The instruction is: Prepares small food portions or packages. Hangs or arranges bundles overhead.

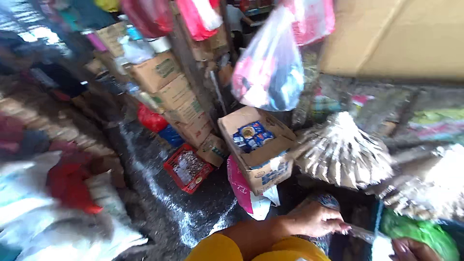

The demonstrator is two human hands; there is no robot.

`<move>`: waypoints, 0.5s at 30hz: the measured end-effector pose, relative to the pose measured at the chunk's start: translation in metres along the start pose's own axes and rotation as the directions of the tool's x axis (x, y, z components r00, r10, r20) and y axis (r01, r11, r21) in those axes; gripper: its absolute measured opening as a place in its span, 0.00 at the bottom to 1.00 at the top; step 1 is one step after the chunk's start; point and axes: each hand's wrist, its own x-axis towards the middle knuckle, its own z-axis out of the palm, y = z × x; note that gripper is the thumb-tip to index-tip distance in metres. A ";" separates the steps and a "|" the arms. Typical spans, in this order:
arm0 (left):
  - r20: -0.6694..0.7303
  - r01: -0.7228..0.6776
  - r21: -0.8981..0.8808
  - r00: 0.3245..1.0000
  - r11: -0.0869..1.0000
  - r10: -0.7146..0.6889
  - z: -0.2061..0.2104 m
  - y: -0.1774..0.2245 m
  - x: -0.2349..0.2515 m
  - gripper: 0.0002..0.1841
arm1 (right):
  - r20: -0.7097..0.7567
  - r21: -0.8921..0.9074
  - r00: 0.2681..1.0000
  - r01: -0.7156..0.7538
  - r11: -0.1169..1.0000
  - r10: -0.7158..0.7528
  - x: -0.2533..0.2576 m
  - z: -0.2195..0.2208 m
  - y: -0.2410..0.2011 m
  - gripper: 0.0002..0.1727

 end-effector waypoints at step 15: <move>0.248 -0.015 -0.225 0.966 0.974 0.072 -0.011 0.018 0.011 0.22 | -0.005 -0.596 0.940 0.270 0.756 -0.340 0.005 0.052 -0.013 0.25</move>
